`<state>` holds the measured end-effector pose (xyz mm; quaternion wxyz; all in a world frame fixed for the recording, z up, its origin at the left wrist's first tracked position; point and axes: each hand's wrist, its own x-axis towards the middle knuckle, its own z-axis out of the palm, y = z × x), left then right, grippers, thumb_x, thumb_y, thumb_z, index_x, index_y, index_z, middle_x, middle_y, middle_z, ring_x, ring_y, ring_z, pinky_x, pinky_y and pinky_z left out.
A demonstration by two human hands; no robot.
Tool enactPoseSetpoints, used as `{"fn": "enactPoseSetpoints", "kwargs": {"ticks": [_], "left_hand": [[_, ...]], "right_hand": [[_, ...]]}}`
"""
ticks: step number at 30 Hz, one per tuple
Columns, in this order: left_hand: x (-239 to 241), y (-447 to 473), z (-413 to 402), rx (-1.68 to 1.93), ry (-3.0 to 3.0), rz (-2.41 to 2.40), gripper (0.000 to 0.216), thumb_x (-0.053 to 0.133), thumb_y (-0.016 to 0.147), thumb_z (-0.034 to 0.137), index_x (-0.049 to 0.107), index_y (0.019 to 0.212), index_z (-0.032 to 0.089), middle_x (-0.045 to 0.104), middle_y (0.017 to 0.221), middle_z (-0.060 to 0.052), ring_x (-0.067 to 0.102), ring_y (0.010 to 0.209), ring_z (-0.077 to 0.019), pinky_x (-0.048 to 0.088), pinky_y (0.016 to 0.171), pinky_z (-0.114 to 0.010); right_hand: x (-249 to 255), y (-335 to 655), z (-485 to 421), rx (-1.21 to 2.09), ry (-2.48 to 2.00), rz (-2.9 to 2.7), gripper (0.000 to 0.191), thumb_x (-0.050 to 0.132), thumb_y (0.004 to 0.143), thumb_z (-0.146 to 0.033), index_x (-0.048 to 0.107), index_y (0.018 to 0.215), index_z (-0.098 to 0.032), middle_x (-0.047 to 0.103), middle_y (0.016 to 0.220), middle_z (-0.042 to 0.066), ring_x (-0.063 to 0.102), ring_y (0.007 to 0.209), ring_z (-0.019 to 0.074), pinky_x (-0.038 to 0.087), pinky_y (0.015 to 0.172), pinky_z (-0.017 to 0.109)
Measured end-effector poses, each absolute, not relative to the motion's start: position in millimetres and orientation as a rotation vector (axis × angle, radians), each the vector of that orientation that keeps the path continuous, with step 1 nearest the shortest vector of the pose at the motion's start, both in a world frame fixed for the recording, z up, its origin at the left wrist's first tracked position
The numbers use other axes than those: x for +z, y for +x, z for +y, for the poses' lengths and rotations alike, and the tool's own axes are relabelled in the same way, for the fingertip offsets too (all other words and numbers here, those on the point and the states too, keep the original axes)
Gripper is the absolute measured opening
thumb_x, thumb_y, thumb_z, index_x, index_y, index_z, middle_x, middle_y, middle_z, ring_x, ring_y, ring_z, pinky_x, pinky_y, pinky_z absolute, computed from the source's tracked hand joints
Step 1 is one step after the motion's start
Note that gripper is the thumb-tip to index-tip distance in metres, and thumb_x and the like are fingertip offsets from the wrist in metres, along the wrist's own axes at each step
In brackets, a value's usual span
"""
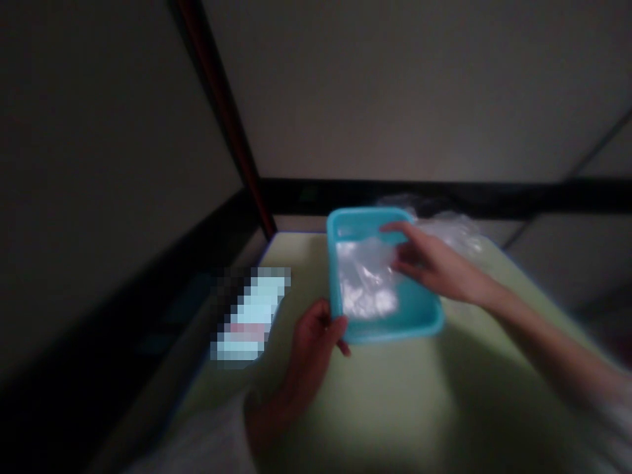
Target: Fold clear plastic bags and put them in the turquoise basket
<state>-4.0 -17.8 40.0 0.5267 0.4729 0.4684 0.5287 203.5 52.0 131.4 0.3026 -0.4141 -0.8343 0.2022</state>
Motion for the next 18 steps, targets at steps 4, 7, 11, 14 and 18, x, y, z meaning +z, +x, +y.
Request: {"fn": "enactPoseSetpoints", "kwargs": {"ticks": [4,7,11,14,18], "left_hand": [[42.1,-3.3,-17.6,1.246,1.132,1.123,0.028,0.063,0.069,0.038,0.044,0.062,0.019,0.046,0.056,0.007,0.048,0.045,-0.0076,0.04,0.042,-0.02],[42.3,-3.6,-17.3,1.245,1.148,1.104,0.027,0.063,0.07,0.037,0.045,0.062,0.018,0.045,0.055,0.007,0.048,0.044,-0.0071,0.04,0.042,-0.019],[44.3,-3.6,-18.1,1.241,1.136,1.093,0.028,0.064,0.069,0.037,0.044,0.061,0.019,0.045,0.054,0.007,0.046,0.043,-0.0066,0.039,0.041,-0.019],[46.6,-2.6,-18.8,1.245,1.116,1.111,0.03,0.064,0.068,0.037,0.041,0.06,0.019,0.044,0.054,0.008,0.046,0.042,-0.0065,0.039,0.04,-0.019],[46.6,-1.8,-18.0,1.267,1.087,1.129,0.029,0.065,0.067,0.036,0.042,0.061,0.019,0.045,0.055,0.007,0.047,0.044,-0.0071,0.039,0.04,-0.019]], "right_hand": [[142.9,204.1,66.4,0.499,-1.039,-2.51,0.02,0.051,0.08,-0.012,0.053,0.099,-0.017,0.061,0.074,0.001,0.058,0.066,0.0162,0.042,0.061,0.026],[150.3,202.5,75.8,0.485,-0.99,-2.693,0.011,0.05,0.078,-0.008,0.054,0.084,-0.016,0.062,0.077,0.004,0.057,0.069,0.0162,0.041,0.063,0.026],[148.1,199.4,81.7,0.475,-0.945,-2.784,0.014,0.051,0.075,-0.004,0.057,0.08,-0.015,0.063,0.078,0.004,0.057,0.073,0.0172,0.041,0.067,0.027],[140.9,196.4,81.1,0.501,-1.028,-2.711,0.021,0.051,0.073,-0.004,0.058,0.09,-0.015,0.064,0.084,0.005,0.058,0.076,0.0181,0.042,0.069,0.028],[129.1,190.0,75.9,0.529,-1.23,-2.457,0.046,0.05,0.074,-0.004,0.046,0.117,-0.017,0.061,0.088,0.005,0.057,0.078,0.0181,0.043,0.071,0.028]]}}
